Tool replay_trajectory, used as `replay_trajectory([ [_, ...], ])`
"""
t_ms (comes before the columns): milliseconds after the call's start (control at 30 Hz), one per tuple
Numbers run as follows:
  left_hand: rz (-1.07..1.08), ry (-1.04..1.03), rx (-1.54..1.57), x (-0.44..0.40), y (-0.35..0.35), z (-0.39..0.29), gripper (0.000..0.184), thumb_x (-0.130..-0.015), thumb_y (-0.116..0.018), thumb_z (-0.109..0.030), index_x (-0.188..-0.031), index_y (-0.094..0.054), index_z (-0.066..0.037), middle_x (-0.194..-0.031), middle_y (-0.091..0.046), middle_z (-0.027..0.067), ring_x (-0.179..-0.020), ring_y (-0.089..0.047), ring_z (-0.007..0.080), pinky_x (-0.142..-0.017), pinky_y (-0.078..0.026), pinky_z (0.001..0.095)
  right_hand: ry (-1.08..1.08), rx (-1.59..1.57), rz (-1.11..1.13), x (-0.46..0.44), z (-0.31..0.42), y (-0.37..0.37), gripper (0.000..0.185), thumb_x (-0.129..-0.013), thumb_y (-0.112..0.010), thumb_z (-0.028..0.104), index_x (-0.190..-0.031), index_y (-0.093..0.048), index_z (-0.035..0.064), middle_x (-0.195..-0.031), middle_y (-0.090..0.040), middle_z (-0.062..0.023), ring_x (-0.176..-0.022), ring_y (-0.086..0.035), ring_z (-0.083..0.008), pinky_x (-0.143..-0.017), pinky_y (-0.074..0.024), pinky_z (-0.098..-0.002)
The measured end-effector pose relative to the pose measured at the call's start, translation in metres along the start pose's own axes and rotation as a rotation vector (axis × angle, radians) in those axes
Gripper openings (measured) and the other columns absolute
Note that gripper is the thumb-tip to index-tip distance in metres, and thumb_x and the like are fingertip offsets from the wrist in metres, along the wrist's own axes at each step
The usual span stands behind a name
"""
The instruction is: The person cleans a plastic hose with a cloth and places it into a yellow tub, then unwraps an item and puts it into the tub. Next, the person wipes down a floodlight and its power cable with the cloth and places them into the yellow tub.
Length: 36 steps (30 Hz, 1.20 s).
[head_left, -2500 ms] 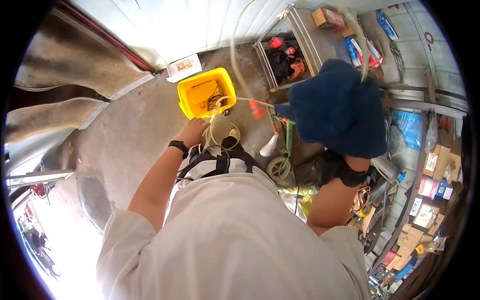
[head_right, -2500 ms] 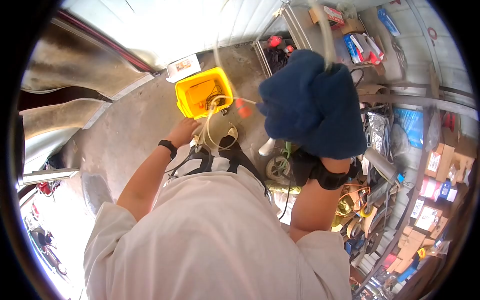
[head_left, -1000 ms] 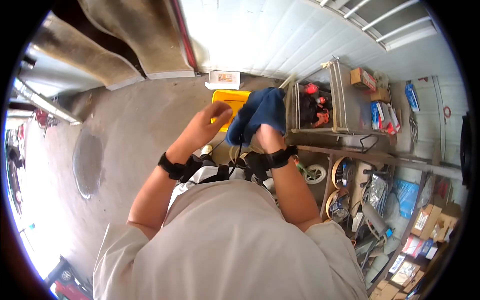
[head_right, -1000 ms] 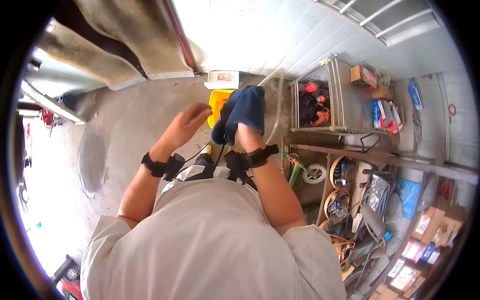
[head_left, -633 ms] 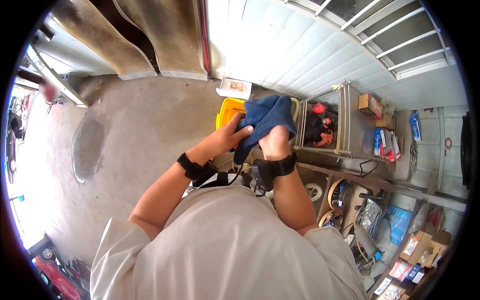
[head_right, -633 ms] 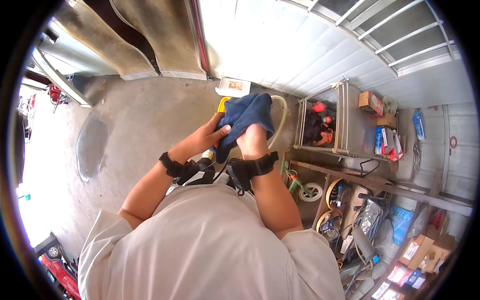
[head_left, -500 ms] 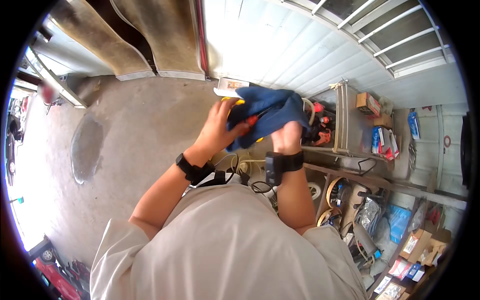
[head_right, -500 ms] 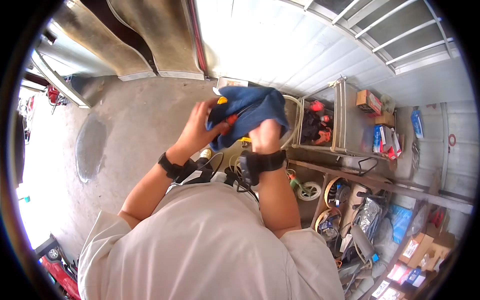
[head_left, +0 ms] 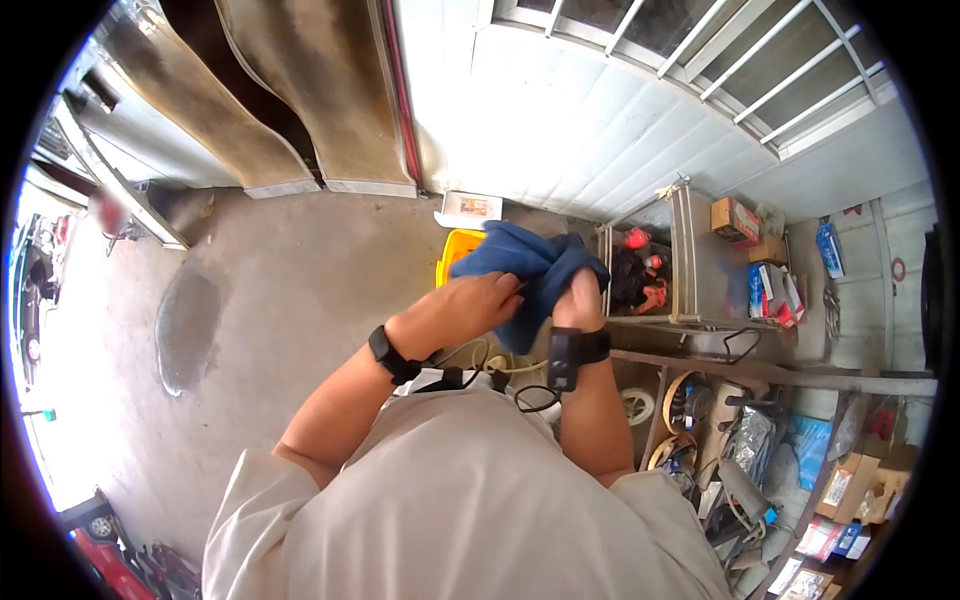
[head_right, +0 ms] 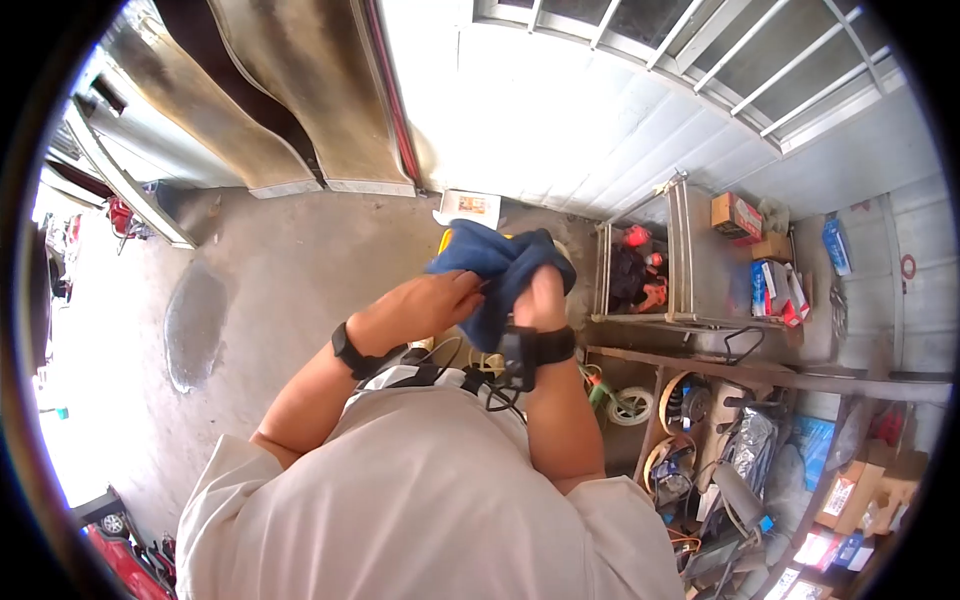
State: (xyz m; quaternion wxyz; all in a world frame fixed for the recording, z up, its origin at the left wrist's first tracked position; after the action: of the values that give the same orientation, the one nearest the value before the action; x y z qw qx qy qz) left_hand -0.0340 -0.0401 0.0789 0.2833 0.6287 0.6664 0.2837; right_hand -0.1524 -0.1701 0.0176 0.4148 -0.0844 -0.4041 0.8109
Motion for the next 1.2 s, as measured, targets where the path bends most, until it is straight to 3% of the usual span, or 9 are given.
replay_trajectory([
  [67, 0.026, -0.045, -0.034, 0.009, 0.008, 0.014, 0.018, -0.091, -0.05, -0.021, -0.094, -0.052, -0.004, -0.087, -0.057, 0.0154, -0.078, -0.056, 0.0362, -0.067, -0.045, 0.043, -0.087, -0.117, 0.001, -0.004, -0.003, 0.024, 0.021, -0.096, -0.046, 0.022, -0.103, -0.056, 0.0051, -0.106, -0.058, -0.0067, -0.1, -0.055, -0.0211, -0.093, -0.0436, -0.0351],
  [233, 0.067, 0.181, -0.029, 0.076, 0.061, 0.043, 0.012, -0.089, -0.051, -0.014, -0.089, -0.053, -0.002, -0.082, -0.055, 0.0177, -0.077, -0.055, 0.0357, -0.067, -0.045, 0.0421, 0.267, 0.998, -0.088, -0.028, 0.033, 0.124, 0.017, -0.091, -0.046, 0.012, -0.101, -0.057, 0.0043, -0.104, -0.059, -0.0089, -0.097, -0.056, -0.0228, -0.09, -0.0452, -0.0334],
  [467, -0.246, 0.579, -0.145, 0.205, 0.097, 0.149, 0.017, -0.093, -0.049, -0.017, -0.097, -0.056, -0.002, -0.083, -0.06, 0.0175, -0.074, -0.056, 0.035, -0.066, -0.046, 0.0378, -0.151, -0.56, -0.42, -0.043, 0.03, 0.225, 0.013, -0.089, -0.044, 0.013, -0.081, -0.055, 0.0137, -0.081, -0.054, -0.002, -0.08, -0.053, -0.0191, -0.073, -0.046, -0.0322],
  [600, -0.378, 0.642, 0.547, 0.198, 0.065, 0.179, 0.017, -0.095, -0.048, -0.015, -0.092, -0.055, -0.001, -0.073, -0.056, 0.0068, -0.068, -0.055, 0.019, -0.063, -0.044, 0.0294, -0.472, 0.056, 0.366, -0.014, 0.054, 0.082, 0.019, -0.087, -0.042, 0.003, -0.087, -0.06, 0.0098, -0.088, -0.059, -0.0033, -0.082, -0.057, -0.0178, -0.074, -0.0465, -0.0291],
  [733, -0.401, 0.338, 0.863, 0.122, 0.044, 0.139, 0.017, -0.092, -0.051, -0.003, -0.108, -0.047, -0.002, -0.093, -0.058, 0.0049, -0.087, -0.056, 0.0131, -0.076, -0.046, 0.026, -0.073, 0.182, -0.275, -0.051, 0.002, 0.131, 0.014, -0.086, -0.05, 0.003, -0.076, -0.055, 0.0118, -0.077, -0.058, -0.0005, -0.076, -0.055, -0.0146, -0.07, -0.0461, -0.0269],
  [867, -0.409, 0.142, 1.056, 0.056, 0.019, 0.105, 0.02, -0.085, -0.053, 0.009, -0.099, -0.049, -0.005, -0.1, -0.059, 0.0075, -0.102, -0.056, 0.0176, -0.091, -0.044, 0.0309, -0.181, 0.243, 0.107, -0.015, -0.006, 0.005, 0.008, -0.088, -0.056, 0.014, -0.087, -0.061, 0.0074, -0.081, -0.063, -0.0072, -0.078, -0.061, -0.0198, -0.071, -0.0498, -0.0308],
  [967, -0.359, 0.033, 1.073, 0.031, 0.013, 0.08, 0.02, -0.082, -0.051, 0.011, -0.092, -0.049, -0.006, -0.1, -0.058, 0.008, -0.107, -0.054, 0.0208, -0.096, -0.041, 0.0345, -0.12, 0.928, 0.272, -0.029, -0.05, -0.005, 0.016, -0.092, -0.051, 0.021, -0.096, -0.061, 0.0081, -0.085, -0.064, -0.009, -0.077, -0.062, -0.0223, -0.069, -0.0519, -0.0327],
  [1033, -0.254, -0.064, 1.07, 0.026, 0.022, 0.06, 0.021, -0.079, -0.05, 0.011, -0.089, -0.05, -0.007, -0.101, -0.058, 0.0089, -0.109, -0.053, 0.0227, -0.098, -0.04, 0.0367, -0.475, -0.12, -0.024, -0.002, -0.046, -0.034, 0.019, -0.095, -0.047, 0.023, -0.099, -0.059, 0.0087, -0.089, -0.064, -0.0085, -0.075, -0.062, -0.0227, -0.069, -0.0524, -0.0334],
  [1200, -0.41, -0.043, 1.107, 0.031, 0.034, 0.043, 0.016, -0.074, -0.049, 0.005, -0.085, -0.051, -0.007, -0.104, -0.056, 0.0106, -0.116, -0.048, 0.0254, -0.101, -0.036, 0.0382, -0.228, -0.019, -0.273, 0.0, -0.064, -0.016, 0.02, -0.096, -0.047, 0.024, -0.102, -0.057, 0.007, -0.09, -0.062, -0.0048, -0.074, -0.062, -0.0186, -0.066, -0.0532, -0.0345],
])
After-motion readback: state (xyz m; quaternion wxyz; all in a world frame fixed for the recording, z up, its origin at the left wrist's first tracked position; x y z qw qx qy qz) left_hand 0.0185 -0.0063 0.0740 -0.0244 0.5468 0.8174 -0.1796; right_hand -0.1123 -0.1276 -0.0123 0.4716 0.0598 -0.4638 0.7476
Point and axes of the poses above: each hand's wrist, its own x-axis away from the middle knuckle, its own y-axis out of the back of the hand, z = x × y, the point moved 2 cm from there along -x, towards the middle knuckle
